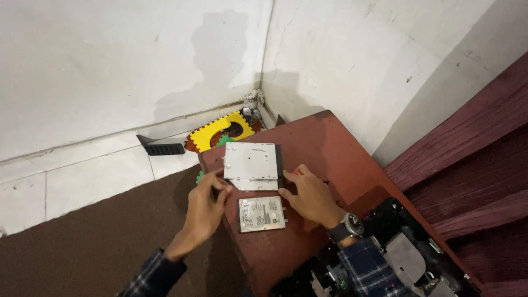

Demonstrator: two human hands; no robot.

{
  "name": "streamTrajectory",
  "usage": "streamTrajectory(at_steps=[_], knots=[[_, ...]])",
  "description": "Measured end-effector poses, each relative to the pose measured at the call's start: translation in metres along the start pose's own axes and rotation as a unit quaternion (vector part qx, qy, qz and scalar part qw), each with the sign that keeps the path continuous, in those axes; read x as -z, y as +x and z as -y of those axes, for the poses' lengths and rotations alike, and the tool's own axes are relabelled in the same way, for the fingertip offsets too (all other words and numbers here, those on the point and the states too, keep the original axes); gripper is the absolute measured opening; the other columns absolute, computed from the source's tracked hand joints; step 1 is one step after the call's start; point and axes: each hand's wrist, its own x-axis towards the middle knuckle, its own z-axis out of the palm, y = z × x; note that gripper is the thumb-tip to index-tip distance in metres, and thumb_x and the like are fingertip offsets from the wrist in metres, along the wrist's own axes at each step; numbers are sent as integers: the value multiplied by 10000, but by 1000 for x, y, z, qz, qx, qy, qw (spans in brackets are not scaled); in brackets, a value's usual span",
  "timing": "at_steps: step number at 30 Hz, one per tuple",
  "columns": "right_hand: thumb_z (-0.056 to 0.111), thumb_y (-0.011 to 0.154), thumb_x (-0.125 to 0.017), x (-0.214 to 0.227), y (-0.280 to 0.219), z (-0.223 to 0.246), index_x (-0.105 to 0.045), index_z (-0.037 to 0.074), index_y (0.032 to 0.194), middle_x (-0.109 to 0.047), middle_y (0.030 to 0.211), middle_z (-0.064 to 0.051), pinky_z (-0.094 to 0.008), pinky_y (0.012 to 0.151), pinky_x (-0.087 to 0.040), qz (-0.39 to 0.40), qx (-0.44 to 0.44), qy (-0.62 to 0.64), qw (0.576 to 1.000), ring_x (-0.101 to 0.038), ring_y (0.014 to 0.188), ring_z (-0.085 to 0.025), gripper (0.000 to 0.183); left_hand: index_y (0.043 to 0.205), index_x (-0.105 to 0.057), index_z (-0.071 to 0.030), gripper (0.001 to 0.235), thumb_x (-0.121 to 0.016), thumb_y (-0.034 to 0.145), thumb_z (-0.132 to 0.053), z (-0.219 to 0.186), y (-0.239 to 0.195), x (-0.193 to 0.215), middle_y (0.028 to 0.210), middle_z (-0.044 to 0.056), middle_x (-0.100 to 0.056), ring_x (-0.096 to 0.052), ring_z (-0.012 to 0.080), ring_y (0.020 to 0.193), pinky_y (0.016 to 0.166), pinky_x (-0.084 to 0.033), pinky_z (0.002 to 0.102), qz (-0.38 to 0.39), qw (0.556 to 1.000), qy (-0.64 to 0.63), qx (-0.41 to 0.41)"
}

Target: The person uses a screwdriver to loosen screws securing a hard drive in a laptop chassis, then removes the hard drive and places it on the table. The person continues to loosen additional screws in the chassis.

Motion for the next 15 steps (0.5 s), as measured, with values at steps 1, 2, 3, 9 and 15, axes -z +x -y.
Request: streamTrajectory(at_steps=[1, 2, 3, 9, 15], knots=[[358, 970, -639, -1, 4, -5, -607, 121, 1449, -599, 1299, -140, -517, 903, -583, -2, -1, -1, 1000, -662, 1186, -395, 535, 844, -532, -25, 205, -727, 906, -7, 6, -1, -2, 857, 195, -712, -725, 463, 963, 844, -533, 525, 0, 1000, -1, -2], [349, 980, -617, -4, 8, -8, -579, 164, 1451, -561, 1193, -101, -488, 818, -578, 1, 18, -10, 1000, -654, 1048, -349, 507, 841, -505, -75, 232, -717, 929, -40, 13, -5, -2, 867, 133, -688, -700, 338, 923, 822, -534, 443, -8, 1000, -6, -30], [339, 990, -596, -7, 12, -11, -549, 206, 1454, -521, 1086, -63, -460, 732, -572, 5, 37, -19, 999, -645, 910, -304, 484, 838, -476, -124, 262, -706, 952, -73, 19, -9, -3, 877, 71, -663, -673, 214, 883, 801, -533, 360, -17, 998, -10, -58], [360, 997, -569, -13, 32, -21, -481, 241, 1552, -499, 1134, -23, -403, 804, -528, 29, 28, 10, 999, -606, 1003, -238, 575, 796, -518, -119, 266, -738, 903, -15, 6, -24, 5, 874, 59, -674, -660, 223, 921, 888, -548, 396, -13, 999, -26, -32], [350, 1027, -490, -6, 36, -9, -392, 241, 1597, -484, 1196, -37, -419, 788, -546, 53, 11, -19, 998, -606, 1003, -258, 589, 800, -523, -113, 248, -737, 889, -25, 6, -33, 11, 991, 99, -740, -671, 291, 1272, 962, -582, 414, -14, 1000, -25, -1]])
